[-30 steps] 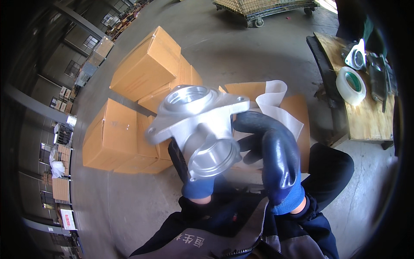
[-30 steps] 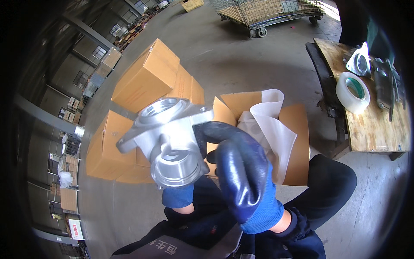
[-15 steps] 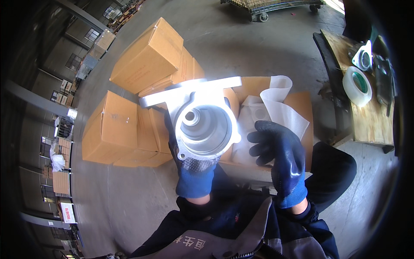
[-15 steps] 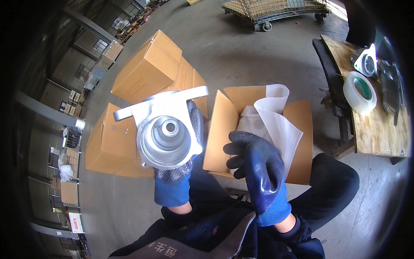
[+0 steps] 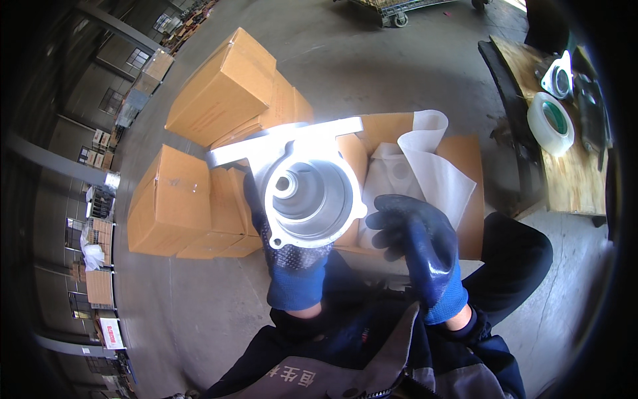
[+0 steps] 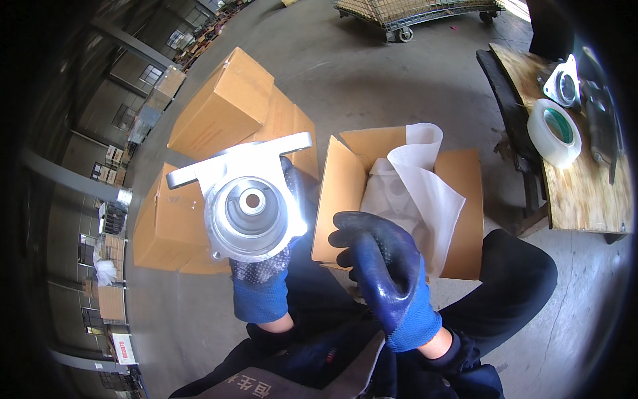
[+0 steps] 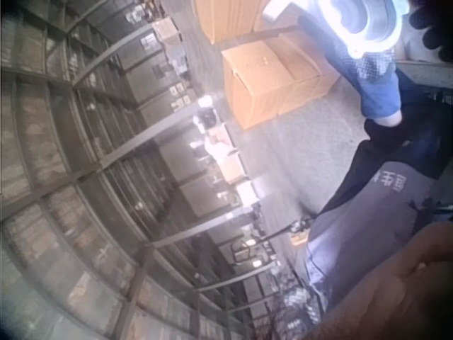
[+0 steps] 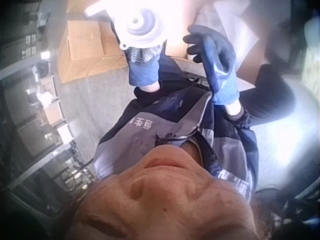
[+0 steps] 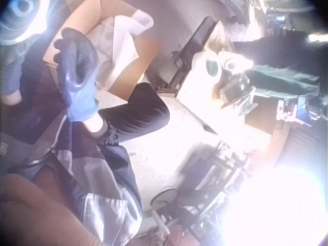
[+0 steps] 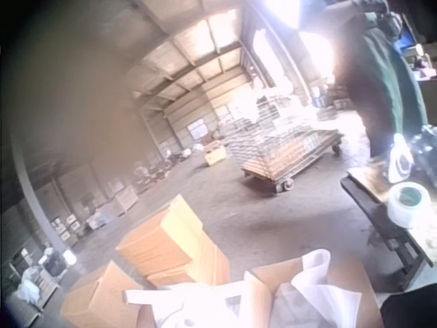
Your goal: The person sits on the floor and wipes several metal parts with a white cloth, then places them into a cardboard box. The person handles each part individually, turning them over to wipe different sides before packing.
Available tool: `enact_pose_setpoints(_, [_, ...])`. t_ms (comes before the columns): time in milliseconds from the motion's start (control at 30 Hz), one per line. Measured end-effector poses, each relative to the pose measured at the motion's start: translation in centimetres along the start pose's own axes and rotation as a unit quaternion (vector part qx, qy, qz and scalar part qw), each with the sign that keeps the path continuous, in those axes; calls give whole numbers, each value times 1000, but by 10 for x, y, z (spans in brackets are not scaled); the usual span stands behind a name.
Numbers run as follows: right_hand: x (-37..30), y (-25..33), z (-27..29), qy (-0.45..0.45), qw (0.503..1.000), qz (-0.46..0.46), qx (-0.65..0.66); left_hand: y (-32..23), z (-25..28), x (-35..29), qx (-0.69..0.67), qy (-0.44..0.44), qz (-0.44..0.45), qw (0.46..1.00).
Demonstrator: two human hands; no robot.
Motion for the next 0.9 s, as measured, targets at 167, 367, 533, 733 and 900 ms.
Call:
enact_pose_setpoints(167, [-3,8,9,-19,999,37,-25,8,-13,12,18,-13,-11,1000])
enact_pose_setpoints(367, [-10,1,22,-2,1000,9,-16,13,-4,11,75,-98,-32,992])
enact_pose_setpoints(533, [-43,-5,61,-86,990,27,-113,32,-25,29,67,-75,-20,995])
enact_pose_setpoints(733, [-65,-29,76,-105,982,-57,-145,28,-21,36,45,-59,-25,997])
enact_pose_setpoints(900, [-61,-79,105,-125,985,10,121,23,-34,38,-32,-11,-28,999])
Point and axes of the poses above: each hand's wrist, its own x-axis towards the middle knuckle, its own z-axis out of the back of the hand, y = z × x, the point moved 2 cm from there along x, towards the middle knuckle, and after that the axes turned 1 degree about -x, right-handed, at the moved point
